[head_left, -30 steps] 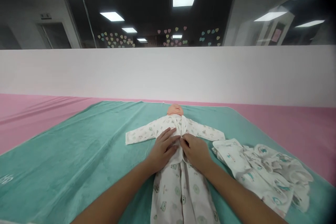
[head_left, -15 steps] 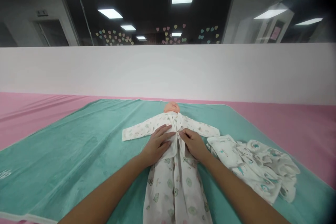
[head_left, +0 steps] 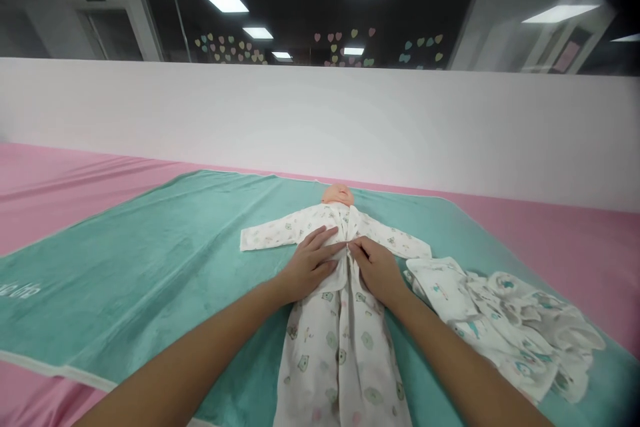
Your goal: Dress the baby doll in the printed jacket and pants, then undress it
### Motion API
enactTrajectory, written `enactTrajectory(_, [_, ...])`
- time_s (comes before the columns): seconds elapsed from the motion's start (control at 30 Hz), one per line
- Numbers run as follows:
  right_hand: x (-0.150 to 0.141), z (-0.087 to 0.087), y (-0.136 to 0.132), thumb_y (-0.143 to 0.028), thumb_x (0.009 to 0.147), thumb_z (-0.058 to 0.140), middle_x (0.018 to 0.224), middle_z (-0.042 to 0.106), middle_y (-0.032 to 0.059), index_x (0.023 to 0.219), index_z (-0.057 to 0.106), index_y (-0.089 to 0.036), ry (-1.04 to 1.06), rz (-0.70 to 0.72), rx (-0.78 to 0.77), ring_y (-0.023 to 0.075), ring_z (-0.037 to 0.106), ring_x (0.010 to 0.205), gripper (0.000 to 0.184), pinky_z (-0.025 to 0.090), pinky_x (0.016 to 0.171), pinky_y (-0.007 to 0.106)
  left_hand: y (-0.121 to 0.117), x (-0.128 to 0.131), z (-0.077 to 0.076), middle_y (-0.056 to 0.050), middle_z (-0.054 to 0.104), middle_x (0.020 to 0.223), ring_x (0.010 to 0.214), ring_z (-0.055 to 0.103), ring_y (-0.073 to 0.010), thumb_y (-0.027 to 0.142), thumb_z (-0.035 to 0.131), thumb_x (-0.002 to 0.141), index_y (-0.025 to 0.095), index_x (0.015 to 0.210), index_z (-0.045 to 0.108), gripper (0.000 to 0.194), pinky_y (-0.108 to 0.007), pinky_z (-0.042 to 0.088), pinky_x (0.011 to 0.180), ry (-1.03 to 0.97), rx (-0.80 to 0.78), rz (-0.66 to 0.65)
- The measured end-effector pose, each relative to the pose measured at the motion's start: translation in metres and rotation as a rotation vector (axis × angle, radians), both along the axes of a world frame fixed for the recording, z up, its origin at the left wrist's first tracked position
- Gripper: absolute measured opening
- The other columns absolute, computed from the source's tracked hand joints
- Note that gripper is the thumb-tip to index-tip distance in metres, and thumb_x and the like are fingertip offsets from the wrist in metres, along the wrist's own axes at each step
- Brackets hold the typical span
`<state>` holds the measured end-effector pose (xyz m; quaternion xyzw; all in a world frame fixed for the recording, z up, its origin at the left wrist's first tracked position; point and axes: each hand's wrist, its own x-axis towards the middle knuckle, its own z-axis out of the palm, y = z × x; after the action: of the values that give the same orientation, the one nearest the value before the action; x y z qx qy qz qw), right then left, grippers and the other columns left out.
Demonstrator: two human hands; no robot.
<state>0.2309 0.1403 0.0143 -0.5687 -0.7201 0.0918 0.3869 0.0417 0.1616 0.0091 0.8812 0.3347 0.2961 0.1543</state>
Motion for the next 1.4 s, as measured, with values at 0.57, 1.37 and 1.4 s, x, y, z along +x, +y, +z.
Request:
enactTrajectory(0.57, [0.009,0.005,0.0,-0.033,0.091,0.033,0.07,0.055,-0.0023,0.073,0.047,-0.022,-0.038,0.136,-0.068,0.014,0.048,0.064,0.025,0.034,0.061,0.026,0.0,0.013,0.001,-0.001,0.032,0.14,0.131,0.024,-0.0234,0.008,0.045,0.075,0.032,0.122,0.051,0.053,-0.043,0.022,0.11,-0.064,-0.01,0.069])
enactTrajectory(1.37, [0.012,-0.001,0.003,-0.028,0.08,0.043,0.056,0.045,-0.0047,0.064,0.047,-0.02,0.041,0.072,-0.052,0.0119,0.041,0.055,0.018,0.03,0.054,0.024,0.0,0.007,0.0,0.001,0.03,0.144,0.134,0.022,-0.0234,0.009,0.044,0.076,0.031,0.122,0.052,0.051,-0.041,0.022,0.111,-0.031,0.0,0.054])
enactTrajectory(1.4, [0.011,-0.001,0.003,-0.03,0.081,0.043,0.057,0.047,-0.0045,0.066,0.048,-0.021,0.024,0.048,-0.037,0.0123,0.043,0.056,0.019,0.03,0.055,0.025,0.0,0.008,0.0,0.001,0.03,0.144,0.134,0.022,-0.0234,0.009,0.044,0.077,0.031,0.121,0.052,0.051,-0.041,0.021,0.111,-0.037,-0.003,0.056])
